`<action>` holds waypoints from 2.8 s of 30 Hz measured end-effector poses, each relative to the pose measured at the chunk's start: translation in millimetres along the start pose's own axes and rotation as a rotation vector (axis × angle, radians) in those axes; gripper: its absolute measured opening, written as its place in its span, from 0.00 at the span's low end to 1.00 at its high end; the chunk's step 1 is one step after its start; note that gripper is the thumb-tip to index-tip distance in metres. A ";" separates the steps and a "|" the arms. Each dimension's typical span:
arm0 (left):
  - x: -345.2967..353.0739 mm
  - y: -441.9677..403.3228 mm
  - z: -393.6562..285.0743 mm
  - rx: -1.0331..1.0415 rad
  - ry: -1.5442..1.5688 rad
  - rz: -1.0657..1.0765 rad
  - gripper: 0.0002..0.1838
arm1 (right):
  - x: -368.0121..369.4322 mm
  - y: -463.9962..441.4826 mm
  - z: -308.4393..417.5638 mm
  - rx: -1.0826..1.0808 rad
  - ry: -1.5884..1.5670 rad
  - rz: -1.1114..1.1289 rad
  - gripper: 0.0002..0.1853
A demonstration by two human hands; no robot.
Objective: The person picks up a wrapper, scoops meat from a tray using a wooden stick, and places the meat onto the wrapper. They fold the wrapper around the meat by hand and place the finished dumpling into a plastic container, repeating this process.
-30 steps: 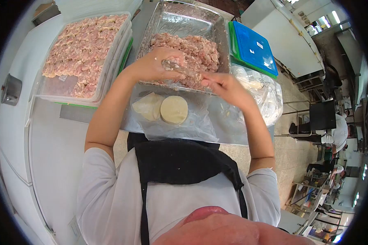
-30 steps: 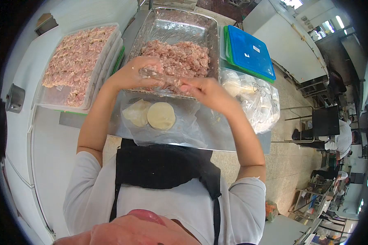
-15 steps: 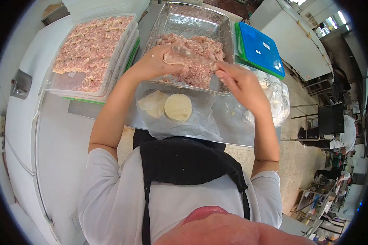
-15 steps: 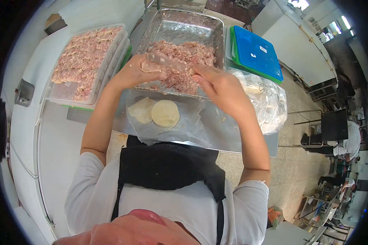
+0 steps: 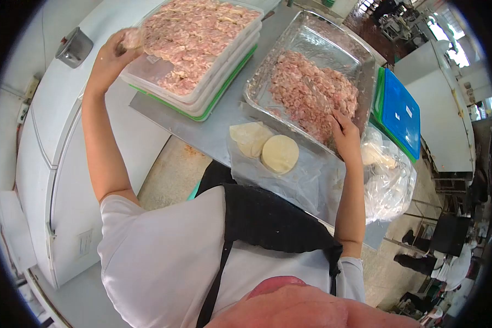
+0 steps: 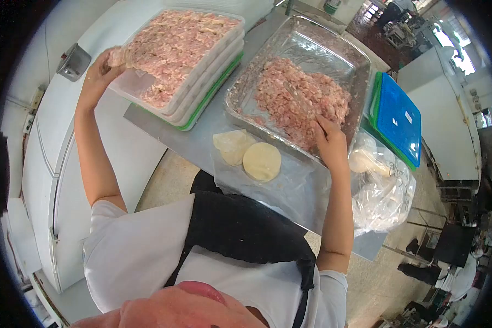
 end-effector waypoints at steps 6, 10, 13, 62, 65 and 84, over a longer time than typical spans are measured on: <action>-17.2 9.1 27.4 -0.322 -0.454 0.028 0.31 | 2.0 1.9 -3.3 0.035 -0.023 0.055 0.17; -6.5 3.9 17.0 -0.227 -0.576 -0.002 0.39 | 1.1 1.7 2.1 0.106 -0.061 0.070 0.17; 7.4 11.3 -3.3 -0.190 -0.556 0.103 0.42 | 1.2 2.1 4.8 0.147 -0.078 0.069 0.18; 269.1 26.5 -47.1 0.476 -0.020 0.770 0.18 | -36.4 28.5 82.5 -0.107 1.078 0.418 0.16; 303.6 32.4 -38.8 0.546 -0.012 0.814 0.23 | -70.3 15.8 70.7 -0.084 1.119 0.234 0.16; 260.9 53.3 23.1 0.255 -0.212 0.653 0.20 | -60.7 24.3 70.1 -0.004 0.933 0.385 0.21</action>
Point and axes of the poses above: each hand's wrist, its own y-axis away from the middle knuckle, its own x-axis out of the palm, z = x × y, the point moved 1 cm from there along -y, towards the middle knuckle, and after that the axes turned 14 degrees about z, right-handed, at the moved point
